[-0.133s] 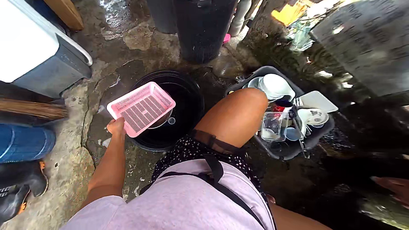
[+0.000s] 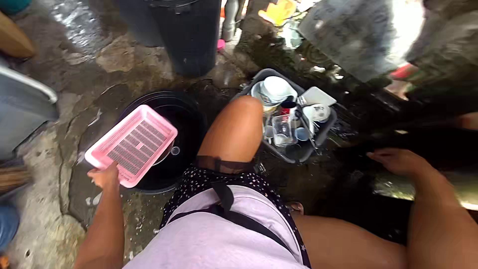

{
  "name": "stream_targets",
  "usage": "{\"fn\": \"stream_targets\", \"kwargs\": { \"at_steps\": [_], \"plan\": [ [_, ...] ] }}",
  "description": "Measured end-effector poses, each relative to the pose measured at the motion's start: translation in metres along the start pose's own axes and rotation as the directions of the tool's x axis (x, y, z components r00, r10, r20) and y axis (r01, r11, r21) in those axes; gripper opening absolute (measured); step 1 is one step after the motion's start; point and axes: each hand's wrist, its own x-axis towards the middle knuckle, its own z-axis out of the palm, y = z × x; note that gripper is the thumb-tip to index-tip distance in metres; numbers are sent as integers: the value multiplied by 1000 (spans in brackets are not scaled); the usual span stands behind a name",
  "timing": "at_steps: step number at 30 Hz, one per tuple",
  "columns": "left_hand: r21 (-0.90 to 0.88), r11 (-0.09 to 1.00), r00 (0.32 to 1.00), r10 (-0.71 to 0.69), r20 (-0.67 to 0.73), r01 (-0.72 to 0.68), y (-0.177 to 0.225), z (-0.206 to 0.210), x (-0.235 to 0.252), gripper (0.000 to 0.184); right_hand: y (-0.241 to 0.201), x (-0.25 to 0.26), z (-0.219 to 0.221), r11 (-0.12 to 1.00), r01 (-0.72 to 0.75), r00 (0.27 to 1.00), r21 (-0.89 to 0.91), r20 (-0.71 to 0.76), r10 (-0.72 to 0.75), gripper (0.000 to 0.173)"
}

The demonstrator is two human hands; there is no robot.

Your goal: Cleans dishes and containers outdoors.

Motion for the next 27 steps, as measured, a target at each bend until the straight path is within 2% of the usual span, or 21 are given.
{"fn": "stream_targets", "kwargs": {
  "at_steps": [1, 2, 5, 8, 9, 11, 14, 16, 18, 20, 23, 25, 27],
  "plan": [
    [44, 999, 999, 33, -15, -32, 9, -1, -4, 102, -8, 8, 0, 995, -102, 994, -7, -39, 101, 43],
    [97, 993, 997, 66, -31, -62, 20, -2, -7, 105, -24, 9, -3, 991, -134, 987, 0, -88, 134, 42],
    [214, 961, 976, 197, -90, -174, 61, 1, -7, 111, -83, 13, 3, 996, -71, 980, 56, -181, 80, 41],
    [246, 912, 923, 366, -121, -329, 131, 3, -19, 110, -156, 20, 46, 993, 120, 985, 11, -124, -118, 38],
    [186, 896, 898, 427, -111, -403, 159, 4, -31, 106, -183, 22, 66, 980, 197, 976, -26, -90, -199, 40],
    [12, 822, 820, 569, -59, -569, 219, 6, -64, 95, -239, 22, 112, 932, 340, 938, -127, -25, -346, 55],
    [-219, 568, 580, 815, 12, -793, 297, 24, -117, 75, -294, 43, 185, 845, 504, 859, -180, 5, -512, 71],
    [-282, 391, 396, 917, 42, -876, 339, 42, -152, 63, -314, 55, 205, 829, 536, 841, -158, 20, -540, 63],
    [-335, 242, 221, 970, 100, -911, 377, 58, -190, 55, -320, 59, 198, 839, 532, 841, -114, -37, -539, 52],
    [-372, 146, 86, 981, 175, -917, 409, 73, -226, 47, -318, 64, 174, 858, 511, 844, -44, -165, -511, 41],
    [-435, 10, -140, 941, 310, -900, 450, 91, -285, 42, -304, 61, 103, 857, 504, 834, 109, -317, -451, 31],
    [-500, -111, -338, 857, 389, -859, 470, 101, -334, 48, -286, 53, 52, 826, 535, 809, 180, -390, -439, 30],
    [-562, -251, -555, 685, 472, -788, 480, 109, -388, 62, -266, 39, 3, 793, 571, 781, 213, -438, -445, 27]
  ]
}}
